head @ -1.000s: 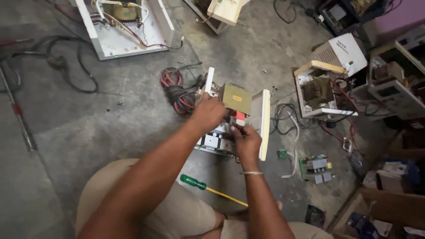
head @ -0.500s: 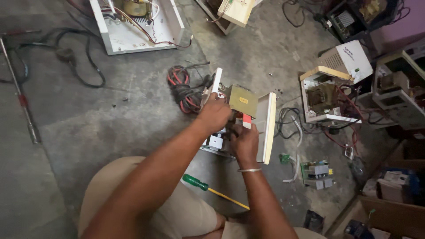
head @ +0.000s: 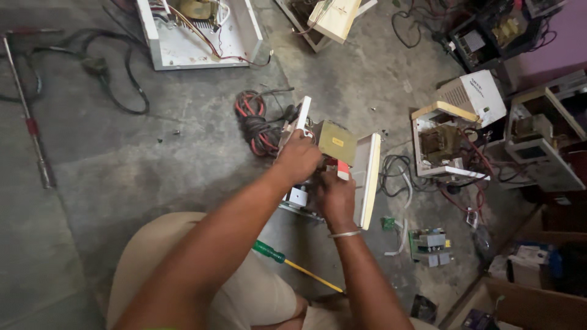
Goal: The person is sitting on the floor repairing an electronic device, likely a power supply unit. They use a screwdriver to tighten screws on the circuit board and handle various wires and components within the open casing.
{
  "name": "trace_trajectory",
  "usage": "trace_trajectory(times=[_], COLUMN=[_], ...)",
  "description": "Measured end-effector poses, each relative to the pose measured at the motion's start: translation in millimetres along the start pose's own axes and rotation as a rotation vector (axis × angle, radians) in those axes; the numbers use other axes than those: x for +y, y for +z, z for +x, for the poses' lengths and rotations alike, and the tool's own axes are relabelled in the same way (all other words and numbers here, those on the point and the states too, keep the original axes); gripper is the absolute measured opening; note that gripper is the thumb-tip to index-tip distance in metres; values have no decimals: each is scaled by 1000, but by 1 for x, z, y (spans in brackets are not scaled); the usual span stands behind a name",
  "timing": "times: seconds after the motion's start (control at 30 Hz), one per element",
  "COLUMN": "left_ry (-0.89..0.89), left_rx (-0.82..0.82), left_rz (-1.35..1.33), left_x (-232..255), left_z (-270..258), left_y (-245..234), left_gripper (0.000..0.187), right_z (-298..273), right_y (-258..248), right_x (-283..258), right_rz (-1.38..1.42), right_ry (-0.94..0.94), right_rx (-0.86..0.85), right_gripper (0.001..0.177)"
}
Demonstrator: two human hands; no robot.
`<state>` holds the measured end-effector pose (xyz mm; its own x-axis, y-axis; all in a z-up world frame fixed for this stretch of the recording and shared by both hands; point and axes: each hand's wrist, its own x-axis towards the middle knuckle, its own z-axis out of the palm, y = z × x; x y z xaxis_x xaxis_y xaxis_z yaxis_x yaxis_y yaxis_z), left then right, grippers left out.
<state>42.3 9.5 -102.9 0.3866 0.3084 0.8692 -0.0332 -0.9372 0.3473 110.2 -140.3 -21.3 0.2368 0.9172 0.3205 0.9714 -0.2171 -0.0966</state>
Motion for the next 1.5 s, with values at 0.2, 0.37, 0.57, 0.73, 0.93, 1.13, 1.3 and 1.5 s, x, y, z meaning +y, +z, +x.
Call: trace_trajectory(times=[0.2,0.37,0.57,0.73,0.93,1.13,1.3,1.5], left_ry=[-27,-70,-124,-165,-175,-228,-432,-333], left_rx=[-57,-134,-168,-305,-396,-757,-491,-722], left_rz=[45,66,96,157,113,50,-159,-891], left_x=[-3,-3,-7,-4,-1,19,17,24], left_z=[-2,-4,-7,-6,11,39,81,117], left_y=[3,7,16,18,-3,-35,-72,-102], left_gripper=[11,16,16,15,10,17,21,25], right_z=[3,5,9,9,-62,-97,-73,-3], right_y=[0,0,6,-7,-28,-20,-116,-248], right_x=[-4,-2,-3,-19,-72,-78,-52,-27], right_rz=[45,-9,-161,-152,327,372,178,699], right_ry=[36,-4,-12,26,-137,-32,123,78], right_rx=[33,-26,-61,-57,-558,-683,-680,156], right_gripper=[20,20,21,17,30,39,34,54])
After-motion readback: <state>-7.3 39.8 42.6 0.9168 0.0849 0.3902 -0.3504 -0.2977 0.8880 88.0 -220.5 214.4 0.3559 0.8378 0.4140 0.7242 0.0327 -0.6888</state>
